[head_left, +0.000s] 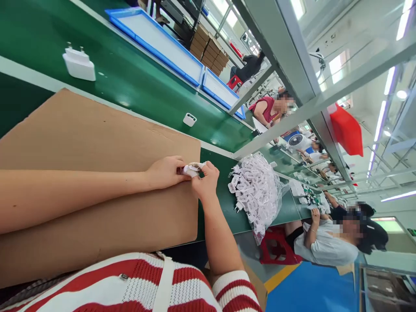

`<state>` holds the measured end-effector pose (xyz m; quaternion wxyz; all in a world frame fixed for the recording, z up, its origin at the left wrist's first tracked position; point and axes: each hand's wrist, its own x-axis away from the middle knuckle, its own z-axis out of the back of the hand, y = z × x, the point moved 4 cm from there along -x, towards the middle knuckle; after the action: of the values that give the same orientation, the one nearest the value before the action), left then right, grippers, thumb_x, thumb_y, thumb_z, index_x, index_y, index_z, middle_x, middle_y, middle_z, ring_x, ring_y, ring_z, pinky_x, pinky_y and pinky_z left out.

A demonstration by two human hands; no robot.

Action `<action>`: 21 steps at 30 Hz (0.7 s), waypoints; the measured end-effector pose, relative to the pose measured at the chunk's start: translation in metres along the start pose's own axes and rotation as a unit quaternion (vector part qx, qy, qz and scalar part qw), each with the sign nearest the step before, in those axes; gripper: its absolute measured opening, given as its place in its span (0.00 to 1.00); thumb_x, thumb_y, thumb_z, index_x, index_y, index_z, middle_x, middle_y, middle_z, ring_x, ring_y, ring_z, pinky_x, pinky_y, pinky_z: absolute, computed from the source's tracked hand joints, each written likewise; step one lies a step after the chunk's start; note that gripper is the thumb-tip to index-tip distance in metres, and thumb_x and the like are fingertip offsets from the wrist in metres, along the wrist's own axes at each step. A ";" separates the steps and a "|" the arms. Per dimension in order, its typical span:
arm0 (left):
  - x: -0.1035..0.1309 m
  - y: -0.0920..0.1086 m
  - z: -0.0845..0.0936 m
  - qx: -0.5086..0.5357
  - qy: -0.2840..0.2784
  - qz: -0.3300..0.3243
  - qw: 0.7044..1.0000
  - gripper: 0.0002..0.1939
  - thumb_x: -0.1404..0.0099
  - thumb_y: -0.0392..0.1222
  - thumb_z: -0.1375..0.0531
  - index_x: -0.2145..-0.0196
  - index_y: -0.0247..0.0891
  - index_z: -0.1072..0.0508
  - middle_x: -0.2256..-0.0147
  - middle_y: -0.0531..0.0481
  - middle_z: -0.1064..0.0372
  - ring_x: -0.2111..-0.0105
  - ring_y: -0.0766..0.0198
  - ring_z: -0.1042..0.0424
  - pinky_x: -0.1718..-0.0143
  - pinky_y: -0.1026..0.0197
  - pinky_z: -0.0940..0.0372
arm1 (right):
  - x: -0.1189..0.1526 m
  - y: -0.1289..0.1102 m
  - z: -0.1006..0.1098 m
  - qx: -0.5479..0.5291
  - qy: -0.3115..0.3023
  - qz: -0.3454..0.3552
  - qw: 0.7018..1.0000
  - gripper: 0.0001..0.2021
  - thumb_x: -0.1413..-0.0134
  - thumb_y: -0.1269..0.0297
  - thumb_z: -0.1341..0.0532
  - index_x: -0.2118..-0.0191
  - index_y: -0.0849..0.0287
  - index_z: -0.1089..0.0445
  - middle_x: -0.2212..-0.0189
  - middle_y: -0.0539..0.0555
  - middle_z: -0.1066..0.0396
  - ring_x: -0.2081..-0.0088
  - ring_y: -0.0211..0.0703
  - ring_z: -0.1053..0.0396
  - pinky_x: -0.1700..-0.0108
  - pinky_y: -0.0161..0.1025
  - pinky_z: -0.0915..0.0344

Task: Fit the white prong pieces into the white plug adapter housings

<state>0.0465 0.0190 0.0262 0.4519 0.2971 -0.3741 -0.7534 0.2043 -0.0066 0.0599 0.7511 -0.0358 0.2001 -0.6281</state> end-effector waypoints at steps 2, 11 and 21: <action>-0.004 0.001 0.002 -0.009 -0.010 0.006 1.000 0.23 0.43 0.65 0.38 0.70 0.40 0.22 0.64 0.46 0.27 0.67 0.56 0.27 0.65 0.57 0.34 | -0.003 -0.002 0.004 0.006 -0.018 0.014 1.000 0.09 0.50 0.74 0.36 0.64 0.54 0.23 0.63 0.50 0.29 0.55 0.47 0.30 0.42 0.46 0.40; 0.010 0.005 0.003 -0.027 0.005 -0.083 0.996 0.29 0.31 0.63 0.44 0.43 0.43 0.22 0.55 0.45 0.22 0.57 0.52 0.24 0.56 0.57 0.29 | -0.012 -0.002 0.016 -0.027 -0.046 0.035 0.998 0.10 0.52 0.76 0.37 0.67 0.53 0.24 0.66 0.47 0.30 0.55 0.45 0.29 0.38 0.48 0.43; 0.022 0.008 -0.011 -0.232 0.016 -0.085 0.969 0.23 0.24 0.45 0.54 0.43 0.34 0.25 0.48 0.33 0.25 0.49 0.45 0.23 0.54 0.52 0.27 | -0.004 0.000 0.005 -0.074 -0.027 0.011 0.997 0.13 0.51 0.74 0.35 0.61 0.51 0.20 0.64 0.47 0.26 0.55 0.44 0.27 0.35 0.48 0.42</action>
<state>0.0497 -0.0063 0.0249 0.4484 0.2269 -0.1547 -0.8506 0.2058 -0.0036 0.0657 0.7584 -0.1058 0.2258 -0.6022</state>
